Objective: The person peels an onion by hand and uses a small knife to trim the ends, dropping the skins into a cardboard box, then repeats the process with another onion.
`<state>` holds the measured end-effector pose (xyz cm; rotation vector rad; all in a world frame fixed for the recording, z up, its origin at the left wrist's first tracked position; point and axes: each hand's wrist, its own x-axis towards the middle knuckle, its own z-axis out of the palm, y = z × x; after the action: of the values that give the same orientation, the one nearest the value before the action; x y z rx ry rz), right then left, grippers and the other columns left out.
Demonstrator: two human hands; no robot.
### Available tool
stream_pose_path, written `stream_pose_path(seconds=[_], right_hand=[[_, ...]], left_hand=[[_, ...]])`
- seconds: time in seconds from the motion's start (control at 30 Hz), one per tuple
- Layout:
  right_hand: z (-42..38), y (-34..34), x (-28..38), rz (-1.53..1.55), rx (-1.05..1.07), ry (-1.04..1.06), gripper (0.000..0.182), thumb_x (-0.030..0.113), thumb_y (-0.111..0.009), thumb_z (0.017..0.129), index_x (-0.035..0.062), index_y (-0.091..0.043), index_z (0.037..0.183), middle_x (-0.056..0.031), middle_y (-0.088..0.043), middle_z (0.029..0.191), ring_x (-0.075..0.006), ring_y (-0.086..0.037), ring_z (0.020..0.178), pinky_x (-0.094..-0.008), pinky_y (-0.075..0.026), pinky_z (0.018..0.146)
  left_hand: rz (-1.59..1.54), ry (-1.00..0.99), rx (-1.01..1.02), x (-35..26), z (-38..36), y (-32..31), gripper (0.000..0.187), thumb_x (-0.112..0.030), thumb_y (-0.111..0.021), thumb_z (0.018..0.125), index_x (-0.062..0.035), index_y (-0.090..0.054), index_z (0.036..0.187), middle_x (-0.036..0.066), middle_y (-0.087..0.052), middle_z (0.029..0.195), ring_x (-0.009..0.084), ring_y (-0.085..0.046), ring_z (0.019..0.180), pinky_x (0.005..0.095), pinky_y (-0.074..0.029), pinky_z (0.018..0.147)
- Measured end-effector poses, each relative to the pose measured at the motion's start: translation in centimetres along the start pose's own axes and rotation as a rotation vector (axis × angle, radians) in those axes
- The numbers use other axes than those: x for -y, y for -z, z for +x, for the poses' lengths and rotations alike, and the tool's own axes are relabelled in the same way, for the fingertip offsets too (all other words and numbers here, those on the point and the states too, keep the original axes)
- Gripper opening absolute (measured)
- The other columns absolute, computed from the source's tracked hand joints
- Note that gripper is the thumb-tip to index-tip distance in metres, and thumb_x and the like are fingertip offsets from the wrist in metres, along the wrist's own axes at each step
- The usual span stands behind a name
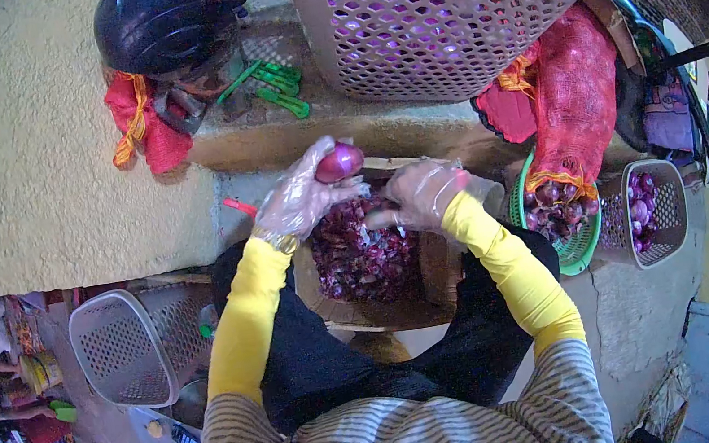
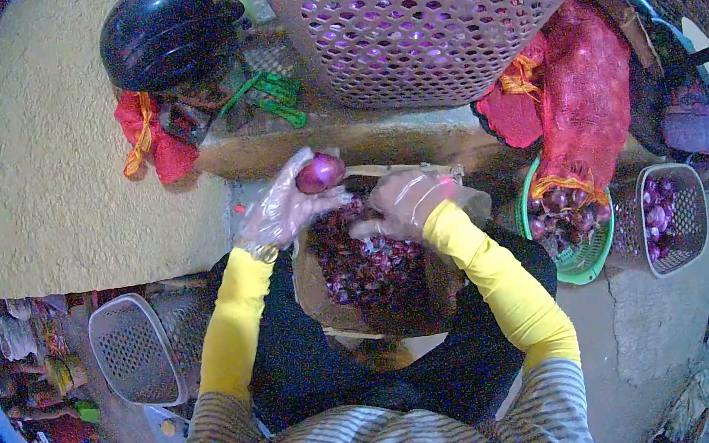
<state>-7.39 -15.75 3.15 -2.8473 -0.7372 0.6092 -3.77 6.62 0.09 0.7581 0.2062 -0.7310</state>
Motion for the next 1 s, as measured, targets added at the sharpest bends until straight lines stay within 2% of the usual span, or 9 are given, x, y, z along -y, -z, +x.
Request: stream_pose_path(seconds=[0.23, 0.5, 0.53, 0.57, 0.63, 0.67, 0.7, 0.77, 1.0], right_hand=[[-1.0, 1.6, 0.7, 0.117, 0.067, -0.030, 0.074, 0.083, -0.065, 0.067, 0.0135, -0.075, 0.091, -0.0168, -0.072, 0.087, -0.0383, -0.069, 0.085, -0.0485, -0.054, 0.080], [-1.2, 1.9, 0.2, 0.302, -0.444, 0.064, 0.068, 0.071, -0.083, 0.057, 0.0087, -0.069, 0.079, -0.0113, -0.067, 0.070, -0.0316, -0.068, 0.067, -0.0416, -0.053, 0.062], [-1.5, 2.4, 0.4, 0.385, -0.480, 0.063, 0.066, 0.068, -0.086, 0.054, 0.0083, -0.068, 0.076, -0.0109, -0.066, 0.067, -0.0311, -0.068, 0.065, -0.0412, -0.052, 0.060], [-1.6, 2.6, 0.1, 0.385, -0.479, 0.059, 0.066, 0.068, -0.086, 0.054, 0.0083, -0.068, 0.076, -0.0109, -0.066, 0.067, -0.0311, -0.068, 0.065, -0.0412, -0.052, 0.060], [-1.6, 2.7, -0.6, 0.334, -0.356, 0.005, 0.070, 0.074, -0.078, 0.059, 0.0104, -0.071, 0.085, -0.0108, -0.070, 0.075, -0.0328, -0.069, 0.071, -0.0443, -0.054, 0.067], [-1.5, 2.7, -0.8, 0.334, -0.353, 0.002, 0.070, 0.074, -0.078, 0.059, 0.0104, -0.071, 0.085, -0.0108, -0.070, 0.075, -0.0328, -0.069, 0.071, -0.0443, -0.054, 0.067], [-1.4, 2.7, -0.9, 0.283, -0.344, 0.030, 0.070, 0.074, -0.078, 0.060, 0.0105, -0.072, 0.089, -0.0100, -0.070, 0.076, -0.0327, -0.069, 0.072, -0.0443, -0.054, 0.067], [-1.3, 2.2, -1.1, 0.236, -0.334, 0.059, 0.071, 0.074, -0.078, 0.061, 0.0106, -0.072, 0.092, -0.0092, -0.070, 0.077, -0.0326, -0.069, 0.072, -0.0443, -0.054, 0.067], [-0.5, 0.6, -1.6, 0.302, -0.405, 0.177, 0.073, 0.078, -0.074, 0.062, 0.0115, -0.072, 0.093, -0.0088, -0.070, 0.076, -0.0331, -0.069, 0.071, -0.0457, -0.053, 0.064]], left_hand=[[0.131, -0.133, 0.017, 0.5, -3.1, 0.9, 0.053, -0.044, -0.052, 0.102, -0.0050, -0.049, 0.137, 0.015, -0.059, 0.129, 0.0296, -0.065, 0.108, 0.0469, -0.060, 0.087], [0.237, -0.048, -0.122, 1.3, -2.3, -3.3, 0.053, -0.047, -0.051, 0.102, -0.0015, -0.058, 0.128, 0.016, -0.065, 0.120, 0.0236, -0.068, 0.100, 0.0416, -0.060, 0.083], [0.479, -0.006, -0.099, 1.0, -2.7, -3.1, 0.072, -0.009, -0.075, 0.087, -0.0126, -0.038, 0.149, 0.015, -0.061, 0.130, 0.0299, -0.063, 0.115, 0.0406, -0.050, 0.102], [0.478, -0.003, -0.096, 0.9, -2.5, -2.4, 0.072, -0.009, -0.075, 0.087, -0.0126, -0.038, 0.149, 0.015, -0.061, 0.130, 0.0299, -0.063, 0.115, 0.0406, -0.050, 0.102], [0.793, -0.178, 0.179, 1.9, -1.2, 0.0, 0.094, 0.001, -0.083, 0.074, -0.0118, -0.033, 0.152, 0.016, -0.061, 0.132, 0.0281, -0.061, 0.119, 0.0403, -0.050, 0.102], [1.290, -0.670, 0.232, 2.8, -0.6, 1.3, 0.076, -0.016, -0.082, 0.082, -0.0107, -0.043, 0.147, 0.012, -0.064, 0.125, 0.0239, -0.064, 0.110, 0.0369, -0.052, 0.097], [1.287, -0.667, 0.232, 2.2, -0.8, 0.2, 0.076, -0.016, -0.082, 0.082, -0.0107, -0.043, 0.147, 0.012, -0.064, 0.125, 0.0239, -0.064, 0.110, 0.0369, -0.052, 0.097], [0.301, 0.281, -0.019, 0.2, -1.6, -3.3, 0.058, -0.034, -0.077, 0.089, -0.0103, -0.055, 0.138, 0.007, -0.064, 0.119, 0.0184, -0.064, 0.100, 0.0325, -0.054, 0.090], [0.319, 0.131, 0.084, 1.4, -1.1, -2.7, 0.045, -0.039, -0.063, 0.098, -0.0101, -0.059, 0.133, 0.005, -0.064, 0.119, 0.0143, -0.063, 0.098, 0.0299, -0.053, 0.087]])
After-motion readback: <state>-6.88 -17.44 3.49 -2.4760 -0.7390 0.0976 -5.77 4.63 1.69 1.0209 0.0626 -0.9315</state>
